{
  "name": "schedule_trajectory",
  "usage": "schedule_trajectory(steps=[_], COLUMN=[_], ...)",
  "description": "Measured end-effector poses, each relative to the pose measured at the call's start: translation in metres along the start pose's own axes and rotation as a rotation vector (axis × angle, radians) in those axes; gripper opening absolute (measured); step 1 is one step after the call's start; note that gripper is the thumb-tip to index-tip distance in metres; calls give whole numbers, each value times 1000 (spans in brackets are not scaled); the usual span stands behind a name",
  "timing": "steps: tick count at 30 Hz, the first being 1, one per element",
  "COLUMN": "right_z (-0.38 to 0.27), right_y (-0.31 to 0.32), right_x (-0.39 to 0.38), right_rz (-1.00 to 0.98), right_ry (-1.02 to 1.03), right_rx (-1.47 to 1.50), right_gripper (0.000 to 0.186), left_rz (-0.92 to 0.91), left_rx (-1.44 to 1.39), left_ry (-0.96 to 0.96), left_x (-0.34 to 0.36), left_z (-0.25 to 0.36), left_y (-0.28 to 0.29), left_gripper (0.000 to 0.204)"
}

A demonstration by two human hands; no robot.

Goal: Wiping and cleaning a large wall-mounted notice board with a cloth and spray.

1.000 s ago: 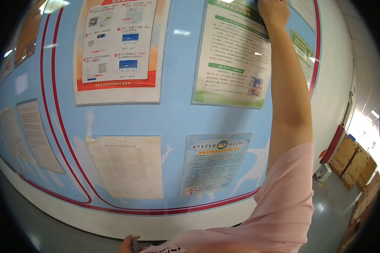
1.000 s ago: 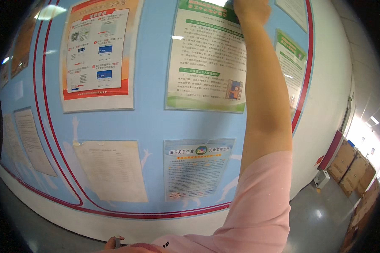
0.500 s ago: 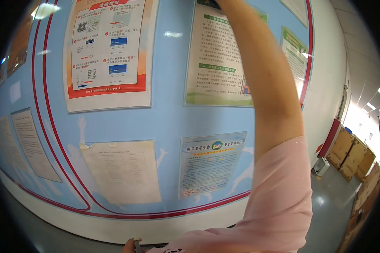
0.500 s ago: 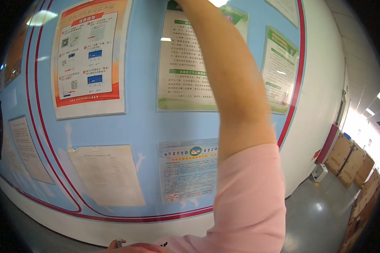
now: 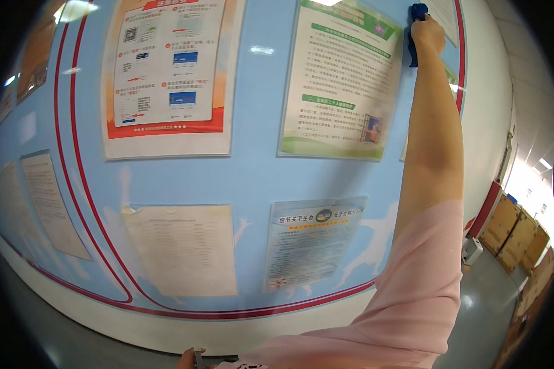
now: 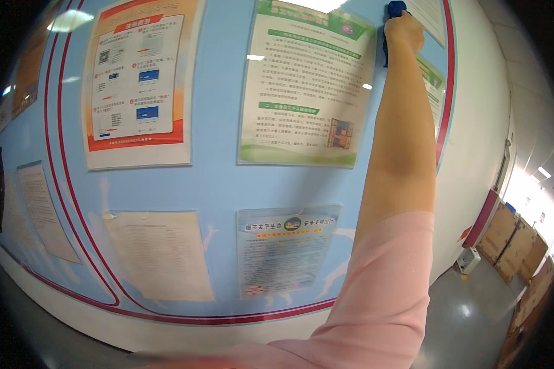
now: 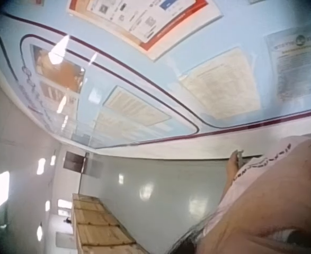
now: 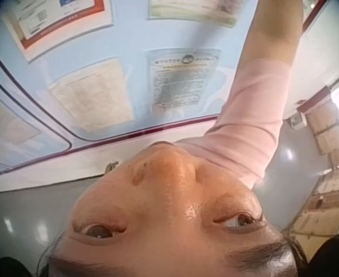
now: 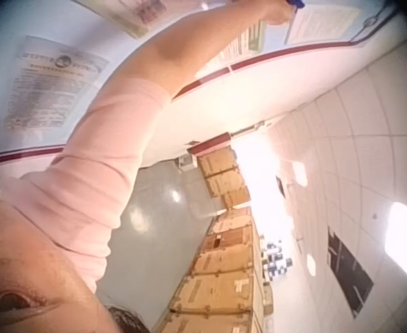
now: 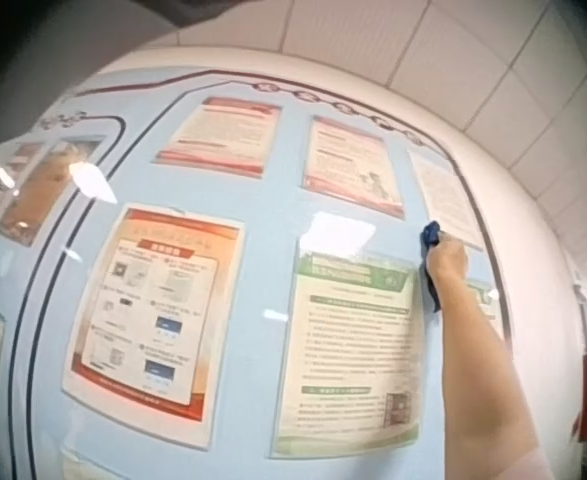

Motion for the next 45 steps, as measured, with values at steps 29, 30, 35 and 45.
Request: schedule_trajectory(steps=[29, 30, 35, 45], right_z=[-39, -52, -116, -280], right_y=[40, 51, 73, 135], right_x=[-6, -13, -41, -99], right_rz=[-94, -91, 263, 278], right_ry=[42, 3, 270, 575], right_rx=[202, 213, 394, 468], right_gripper=[26, 28, 32, 27], left_rz=[-20, 1, 240, 337], left_rx=[139, 141, -10, -44], left_ry=[-69, -65, 163, 685], left_x=[33, 21, 4, -17], left_z=[19, 8, -22, -18], left_y=[-1, -3, -5, 1], left_gripper=[58, 58, 40, 38])
Point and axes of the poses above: each hand's wrist, its own x-axis towards the middle knuckle, its own y-axis out of the back of the hand, z = x × y, the point moved 8 cm from there along x, towards the middle knuckle, and after that the axes turned 13 degrees about -x, right-handed, at the moved point
